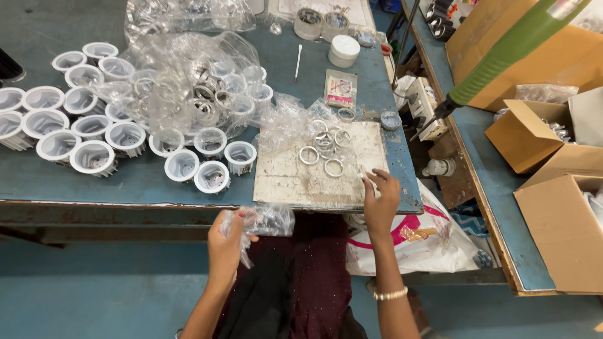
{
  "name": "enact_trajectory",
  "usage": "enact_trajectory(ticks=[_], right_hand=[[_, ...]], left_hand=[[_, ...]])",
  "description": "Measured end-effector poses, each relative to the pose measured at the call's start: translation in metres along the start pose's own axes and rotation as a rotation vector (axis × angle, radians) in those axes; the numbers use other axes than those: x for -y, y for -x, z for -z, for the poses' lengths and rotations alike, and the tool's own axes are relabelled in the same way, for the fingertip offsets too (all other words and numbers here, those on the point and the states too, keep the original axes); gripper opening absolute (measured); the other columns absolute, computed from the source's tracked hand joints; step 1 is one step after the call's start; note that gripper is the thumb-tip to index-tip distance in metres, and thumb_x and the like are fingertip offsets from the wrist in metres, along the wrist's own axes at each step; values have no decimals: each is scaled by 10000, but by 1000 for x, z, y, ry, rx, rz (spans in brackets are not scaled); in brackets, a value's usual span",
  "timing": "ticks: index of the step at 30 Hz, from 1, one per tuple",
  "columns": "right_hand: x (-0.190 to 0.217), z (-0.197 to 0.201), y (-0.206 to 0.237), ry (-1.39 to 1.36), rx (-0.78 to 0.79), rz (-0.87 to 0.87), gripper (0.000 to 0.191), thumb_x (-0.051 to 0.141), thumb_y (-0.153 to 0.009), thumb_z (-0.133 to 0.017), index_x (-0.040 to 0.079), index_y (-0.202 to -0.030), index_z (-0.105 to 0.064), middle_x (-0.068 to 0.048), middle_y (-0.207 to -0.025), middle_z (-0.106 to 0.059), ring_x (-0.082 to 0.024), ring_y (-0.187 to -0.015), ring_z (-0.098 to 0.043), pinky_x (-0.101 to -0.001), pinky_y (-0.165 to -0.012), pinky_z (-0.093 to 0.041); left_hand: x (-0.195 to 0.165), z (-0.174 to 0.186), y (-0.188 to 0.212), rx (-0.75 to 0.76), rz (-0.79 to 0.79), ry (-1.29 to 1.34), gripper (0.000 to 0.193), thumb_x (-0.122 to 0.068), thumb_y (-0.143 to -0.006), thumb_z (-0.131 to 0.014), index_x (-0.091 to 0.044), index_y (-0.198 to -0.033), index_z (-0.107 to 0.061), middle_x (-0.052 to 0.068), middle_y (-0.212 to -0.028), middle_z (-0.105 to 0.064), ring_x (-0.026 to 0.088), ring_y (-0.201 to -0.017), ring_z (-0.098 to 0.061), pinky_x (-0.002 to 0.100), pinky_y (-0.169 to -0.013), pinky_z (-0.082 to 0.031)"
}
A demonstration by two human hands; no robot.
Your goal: The person removes clear plastic rings from small plastic bags and places them on the table. Then the person picks up a black cylindrical housing, inserts a clear plastic ring into it, and places the assembled unit on the table. The person repeats this process with additional rings and housings.
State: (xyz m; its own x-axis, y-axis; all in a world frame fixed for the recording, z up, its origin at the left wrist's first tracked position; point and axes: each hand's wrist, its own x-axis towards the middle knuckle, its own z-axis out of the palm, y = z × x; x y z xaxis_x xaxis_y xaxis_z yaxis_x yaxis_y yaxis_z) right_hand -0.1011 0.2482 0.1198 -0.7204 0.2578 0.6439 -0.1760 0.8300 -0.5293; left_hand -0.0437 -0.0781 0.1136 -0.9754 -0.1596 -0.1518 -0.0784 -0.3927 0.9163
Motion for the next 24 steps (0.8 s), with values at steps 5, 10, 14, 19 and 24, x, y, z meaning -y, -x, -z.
enact_trajectory(ticks=[5, 10, 14, 19, 24], right_hand=[[-10, -27, -27, 123, 69, 95, 173, 95, -900, -737, 49, -1065, -722, -126, -1196, -644, -337, -1129, -584, -429, -969, -474], [-14, -42, -31, 118, 162, 82, 359, 134, -815, -759, 77, -1161, -685, -169, -1255, -590, -375, -1184, -530, -472, -1024, -429], [-16, -58, -39, 143, 165, 12, 386, 176, -776, -756, 118, -1156, -717, -158, -1288, -598, -364, -1221, -522, -517, -998, -360], [-32, -110, -92, 36, 87, 32, 342, 271, -902, -736, 113, -1203, -701, -103, -1195, -702, -300, -1188, -605, -474, -1036, -389], [-36, -157, -149, -36, 274, -191, 378, 241, -844, -788, 38, -1149, -694, -161, -969, -752, -273, -857, -725, -381, -802, -550]], left_hand=[[17, 21, -2, 70, 53, 171, 63, 34, -878, -525, -26, -858, -522, 109, -998, -744, 156, -862, -710, 305, -774, -610], [34, 44, -18, 44, 80, 236, 154, 104, -861, -513, -29, -937, -528, 32, -825, -578, 115, -714, -573, 279, -618, -527], [30, 50, -27, 58, 218, 349, 119, 27, -875, -466, -49, -961, -500, 34, -690, -487, 117, -533, -454, 263, -429, -377], [11, 38, -28, 218, 208, 442, 162, -20, -878, -452, -19, -1021, -528, 35, -620, -440, 119, -502, -417, 273, -394, -334], [-2, 25, -21, 218, 170, 199, 211, -221, -950, -569, -25, -966, -643, -37, -572, -364, 72, -479, -331, 249, -439, -297]])
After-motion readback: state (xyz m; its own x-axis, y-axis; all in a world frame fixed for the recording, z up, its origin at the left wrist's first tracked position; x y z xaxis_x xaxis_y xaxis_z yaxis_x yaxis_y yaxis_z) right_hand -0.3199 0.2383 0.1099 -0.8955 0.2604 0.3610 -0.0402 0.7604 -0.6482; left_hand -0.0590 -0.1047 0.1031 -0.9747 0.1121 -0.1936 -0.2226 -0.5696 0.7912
